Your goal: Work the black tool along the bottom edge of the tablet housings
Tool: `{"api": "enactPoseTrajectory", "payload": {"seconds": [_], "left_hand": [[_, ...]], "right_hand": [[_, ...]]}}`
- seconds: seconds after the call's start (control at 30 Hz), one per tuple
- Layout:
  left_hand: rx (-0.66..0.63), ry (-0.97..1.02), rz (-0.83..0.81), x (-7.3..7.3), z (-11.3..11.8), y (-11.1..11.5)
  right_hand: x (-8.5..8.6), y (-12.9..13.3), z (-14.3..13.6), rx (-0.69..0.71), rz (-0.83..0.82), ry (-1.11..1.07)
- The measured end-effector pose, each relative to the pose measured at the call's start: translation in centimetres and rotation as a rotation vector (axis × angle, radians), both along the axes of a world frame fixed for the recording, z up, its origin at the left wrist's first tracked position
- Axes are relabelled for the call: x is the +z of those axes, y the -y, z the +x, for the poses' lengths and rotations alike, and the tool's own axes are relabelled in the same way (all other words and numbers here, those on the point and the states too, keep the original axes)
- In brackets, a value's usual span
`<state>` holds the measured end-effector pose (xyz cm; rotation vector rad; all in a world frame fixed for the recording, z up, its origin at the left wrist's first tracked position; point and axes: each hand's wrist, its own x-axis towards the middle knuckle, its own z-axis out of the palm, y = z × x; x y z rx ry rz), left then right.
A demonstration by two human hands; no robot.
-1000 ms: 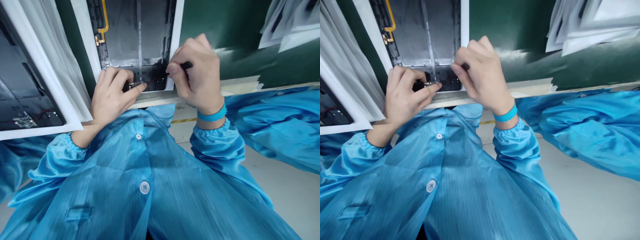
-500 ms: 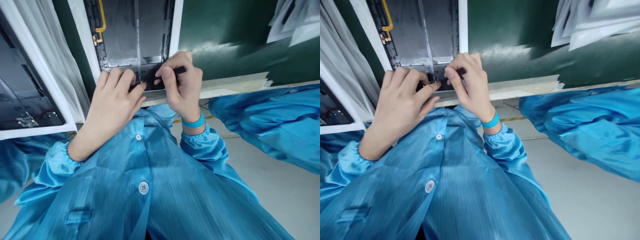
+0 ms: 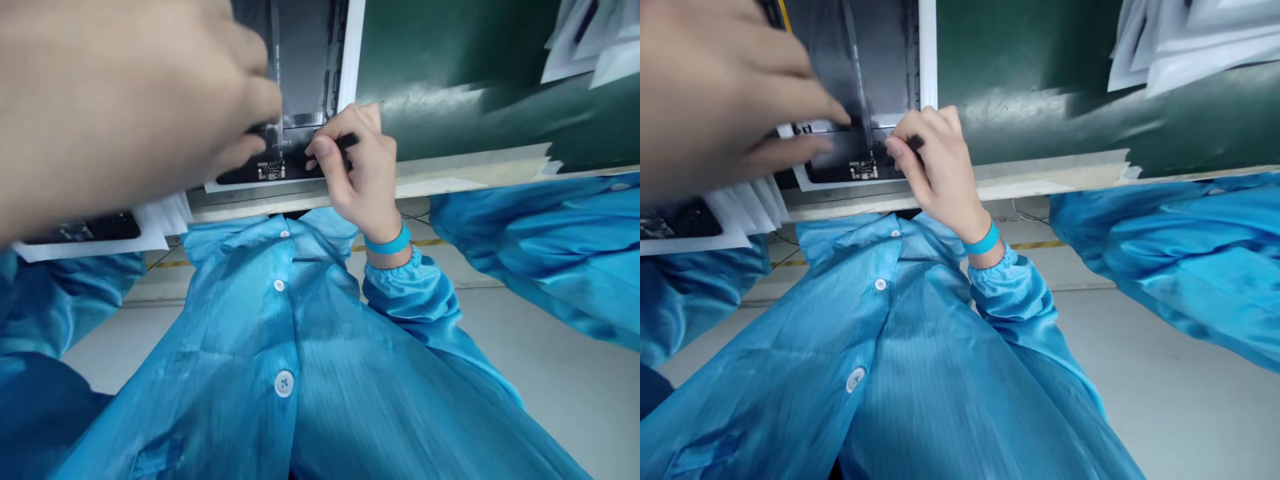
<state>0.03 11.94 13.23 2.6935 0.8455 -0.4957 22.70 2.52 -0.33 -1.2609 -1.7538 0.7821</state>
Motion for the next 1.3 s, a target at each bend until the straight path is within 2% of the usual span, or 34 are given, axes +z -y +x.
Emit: {"api": "enactPoseTrajectory", "payload": {"seconds": [0.07,0.13,0.2,0.3,0.47,0.63,0.8,1.1,1.3], "left_hand": [[-0.019,-0.145,-0.07,-1.5,1.6,-2.0],[0.019,-0.144,-0.189,-2.9,3.2,-2.8],[0.051,-0.107,-0.249,-4.1,4.0,-2.7],[0.071,-0.087,-0.231,-5.0,4.3,-2.0],[0.044,-0.119,-0.178,-5.0,4.3,-1.7],[0.003,-0.18,-0.14,-4.7,4.6,-1.5],[0.008,-0.179,-0.137,-4.9,4.8,-1.5],[0.031,-0.222,-0.141,-4.6,5.2,-1.9],[0.018,-0.269,-0.129,-4.8,5.4,-1.8]], "right_hand": [[0.0,0.1,0.0,-0.012,0.015,-0.051],[0.1,0.2,0.1,-0.017,-0.016,-0.049],[0.3,0.2,0.1,-0.021,-0.076,-0.011],[0.5,0.1,0.1,-0.017,-0.141,-0.001],[0.5,-0.3,0.0,0.022,-0.161,0.005],[0.4,-0.1,0.0,-0.012,-0.199,0.054],[0.3,-0.1,-0.1,-0.039,-0.155,0.051],[0.1,-0.3,-0.2,-0.005,-0.084,-0.041],[0.1,-0.3,-0.2,0.008,-0.11,-0.058]]}}
